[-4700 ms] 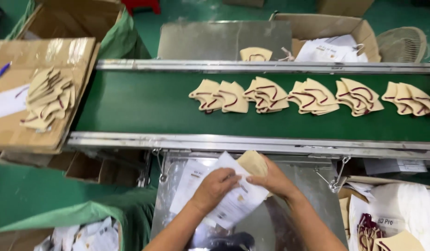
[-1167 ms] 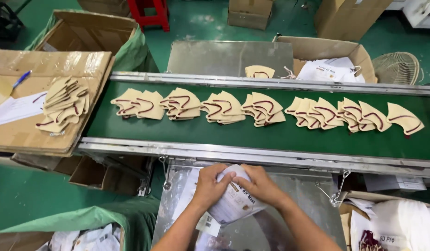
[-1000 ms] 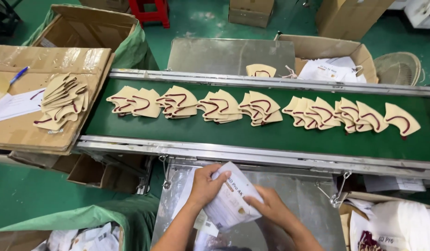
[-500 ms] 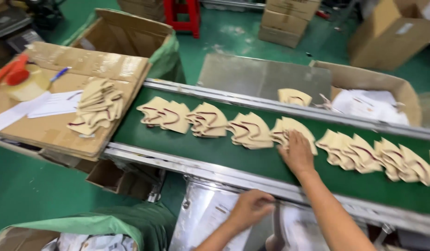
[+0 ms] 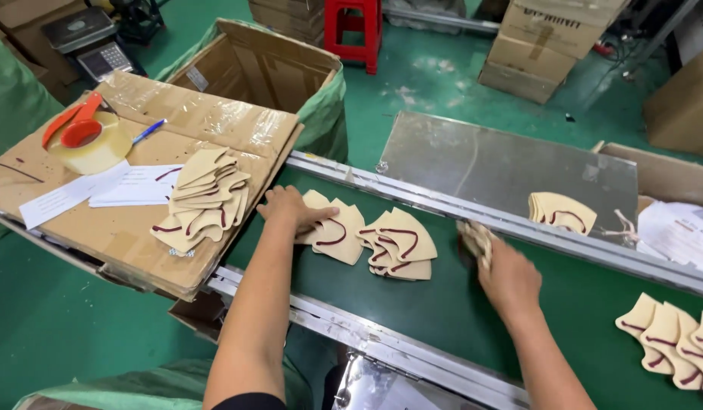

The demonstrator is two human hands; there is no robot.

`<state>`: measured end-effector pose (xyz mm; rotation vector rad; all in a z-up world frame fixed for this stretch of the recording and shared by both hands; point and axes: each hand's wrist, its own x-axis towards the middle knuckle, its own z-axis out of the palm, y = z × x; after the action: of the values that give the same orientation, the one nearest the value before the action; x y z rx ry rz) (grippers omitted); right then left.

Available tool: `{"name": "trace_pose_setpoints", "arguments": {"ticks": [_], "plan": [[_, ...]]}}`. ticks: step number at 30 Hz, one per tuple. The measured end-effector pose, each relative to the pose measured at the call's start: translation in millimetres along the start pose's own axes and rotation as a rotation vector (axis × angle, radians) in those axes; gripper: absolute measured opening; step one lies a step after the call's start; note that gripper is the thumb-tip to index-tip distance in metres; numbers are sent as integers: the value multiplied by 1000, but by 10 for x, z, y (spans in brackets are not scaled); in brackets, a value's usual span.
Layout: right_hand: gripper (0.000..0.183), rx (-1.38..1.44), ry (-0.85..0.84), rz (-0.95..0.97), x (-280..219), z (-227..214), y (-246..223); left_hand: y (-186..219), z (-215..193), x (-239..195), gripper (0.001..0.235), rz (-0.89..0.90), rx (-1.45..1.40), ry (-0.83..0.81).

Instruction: The person picks up a stack of face masks from a conveyor belt, places them into a plastic package by hand, and then puts the packaged masks into a large green bag.

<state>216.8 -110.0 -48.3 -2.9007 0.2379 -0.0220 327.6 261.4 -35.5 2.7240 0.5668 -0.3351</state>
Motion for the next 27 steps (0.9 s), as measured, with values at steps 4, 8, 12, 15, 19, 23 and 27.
{"name": "trace_pose_setpoints", "arguments": {"ticks": [4,8,12,15,19,23,27], "plan": [[72,58,322,-323,140,816,-782,18,167,83,114,7,98,-164],[64,-12,211,-465,108,924,-1010,-145,387,173,84,82,39,-223],[43,39,-185,-233,21,-18,-813,-224,872,86,73,143,-97,-210],[62,294,-10,-214,-324,-135,-618,177,1029,-313,78,78,-619,-504],[105,374,72,-739,-471,425,227,751,1136,-918,64,439,-793,-583],[122,747,253,-475,-671,-604,622,1165,715,-1866,68,908,-548,-83],[124,1178,-89,-333,-625,-319,742,1402,1116,-2149,98,1019,-436,-111]]}}
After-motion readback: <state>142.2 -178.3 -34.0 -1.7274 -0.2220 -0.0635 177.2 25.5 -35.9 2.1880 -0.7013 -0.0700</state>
